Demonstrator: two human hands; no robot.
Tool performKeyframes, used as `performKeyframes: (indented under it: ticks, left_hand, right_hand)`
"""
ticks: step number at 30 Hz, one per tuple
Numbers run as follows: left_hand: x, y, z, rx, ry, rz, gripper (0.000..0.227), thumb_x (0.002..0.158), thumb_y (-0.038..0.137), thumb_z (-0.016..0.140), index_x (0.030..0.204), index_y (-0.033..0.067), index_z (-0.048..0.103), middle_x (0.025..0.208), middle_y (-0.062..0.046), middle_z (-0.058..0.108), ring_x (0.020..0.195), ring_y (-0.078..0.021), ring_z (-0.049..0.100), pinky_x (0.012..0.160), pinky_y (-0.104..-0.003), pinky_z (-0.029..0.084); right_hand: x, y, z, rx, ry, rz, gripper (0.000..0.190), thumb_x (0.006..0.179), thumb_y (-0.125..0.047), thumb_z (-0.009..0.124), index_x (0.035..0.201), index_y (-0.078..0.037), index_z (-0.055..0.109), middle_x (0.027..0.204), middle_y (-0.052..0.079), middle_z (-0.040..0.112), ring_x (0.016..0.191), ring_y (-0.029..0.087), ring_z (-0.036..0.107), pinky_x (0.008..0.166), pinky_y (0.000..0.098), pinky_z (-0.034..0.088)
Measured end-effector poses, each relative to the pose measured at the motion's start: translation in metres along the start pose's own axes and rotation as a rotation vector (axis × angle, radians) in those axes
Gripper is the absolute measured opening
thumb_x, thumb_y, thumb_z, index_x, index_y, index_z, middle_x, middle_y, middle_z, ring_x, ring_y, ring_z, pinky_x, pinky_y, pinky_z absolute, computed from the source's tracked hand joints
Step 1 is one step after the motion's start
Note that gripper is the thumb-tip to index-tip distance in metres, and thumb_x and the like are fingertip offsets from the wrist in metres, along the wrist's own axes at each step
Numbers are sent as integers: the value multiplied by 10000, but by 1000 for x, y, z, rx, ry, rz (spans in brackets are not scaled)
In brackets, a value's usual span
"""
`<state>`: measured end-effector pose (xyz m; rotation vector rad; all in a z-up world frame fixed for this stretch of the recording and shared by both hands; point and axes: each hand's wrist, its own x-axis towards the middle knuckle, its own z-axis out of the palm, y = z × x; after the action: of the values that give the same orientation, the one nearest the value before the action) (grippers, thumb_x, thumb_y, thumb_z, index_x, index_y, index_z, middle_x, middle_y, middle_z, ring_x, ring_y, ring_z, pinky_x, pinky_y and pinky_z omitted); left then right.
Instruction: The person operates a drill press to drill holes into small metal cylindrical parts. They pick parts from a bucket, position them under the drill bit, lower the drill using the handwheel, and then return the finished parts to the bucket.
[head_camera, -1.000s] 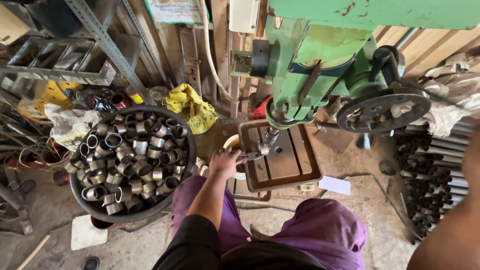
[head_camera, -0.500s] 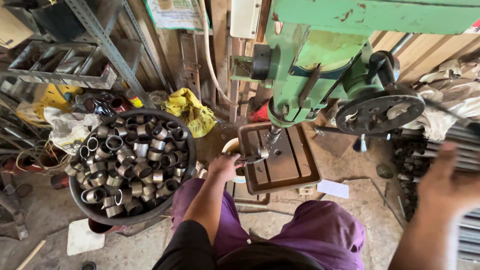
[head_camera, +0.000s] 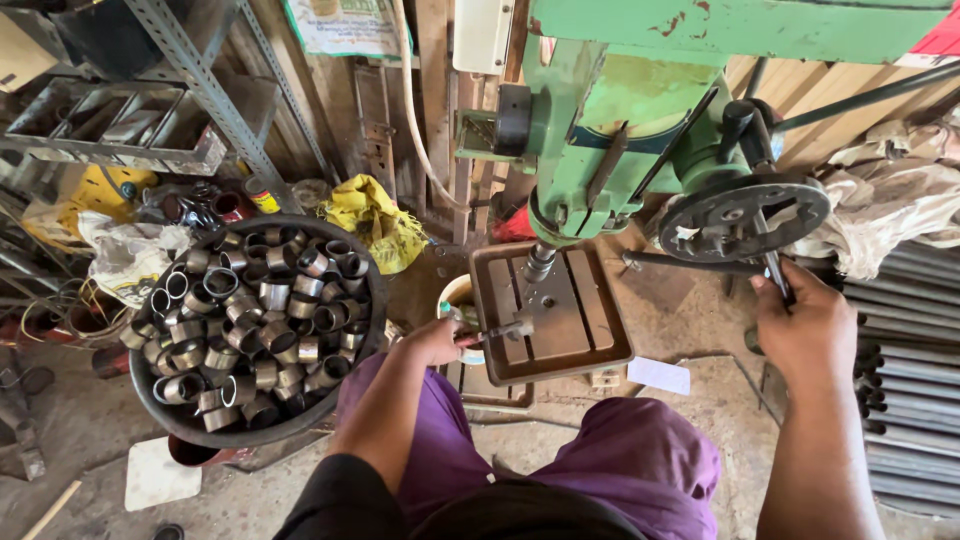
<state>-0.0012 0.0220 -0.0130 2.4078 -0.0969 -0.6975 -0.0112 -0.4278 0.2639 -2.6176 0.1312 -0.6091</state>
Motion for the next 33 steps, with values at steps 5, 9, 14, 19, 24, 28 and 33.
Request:
performKeyframes:
  ticks: [5,9,14,19,24,28,33]
  left_hand:
    - [-10,2,7,-807,-284,146,447,827,-27,580,1264,15,665,1051,-148,757,867,-251,738,682,-364,611]
    - [-29,4,-2,-998,-337,171,470,804,-50,572,1263,-12,666,976,-193,750,838,-247,739,652,-352,606]
    - [-58,16,-16,-1116,-393,189,467,794,-50,555,1247,-12,660,981,-180,744,775,-267,725,631,-384,613]
    - [-67,39,-20,-816,-78,85,487,808,4,572,1275,115,653,990,-166,742,733,-270,726,631,-408,604]
    - [-71,50,-26,234,596,188,267,904,269,682,1133,161,597,970,-166,747,818,-368,717,666,-509,573]
    - [-74,57,-16,338,502,88,333,1026,440,600,1210,172,527,905,-140,745,827,-353,729,740,-517,570]
    - [-67,54,-7,437,391,52,376,967,389,624,1251,158,537,944,-140,716,812,-358,723,698,-525,577]
  right_hand:
    - [-2,3,2,-22,3,-41,328,1012,-345,742,1282,-160,745,810,176,668,696,343,646,661,441,510]
    - [-1,-5,2,-5,-23,40,368,1001,-347,729,1334,-192,741,761,178,663,638,345,641,652,449,509]
    - [-2,-4,5,4,-18,26,333,1018,-345,722,1306,-182,751,802,177,676,673,349,659,666,443,516]
    - [-2,6,12,9,24,-46,305,1023,-332,737,1280,-169,761,863,167,695,737,354,671,692,447,522]
    - [-1,16,20,-12,28,-68,223,1072,-324,742,1203,-147,773,847,159,705,796,364,675,734,458,525]
    - [2,18,23,2,34,-47,244,1047,-330,750,1219,-157,767,841,175,700,801,377,682,743,463,530]
    - [2,21,26,22,37,-45,254,1038,-343,755,1226,-172,765,937,182,711,826,387,690,744,466,536]
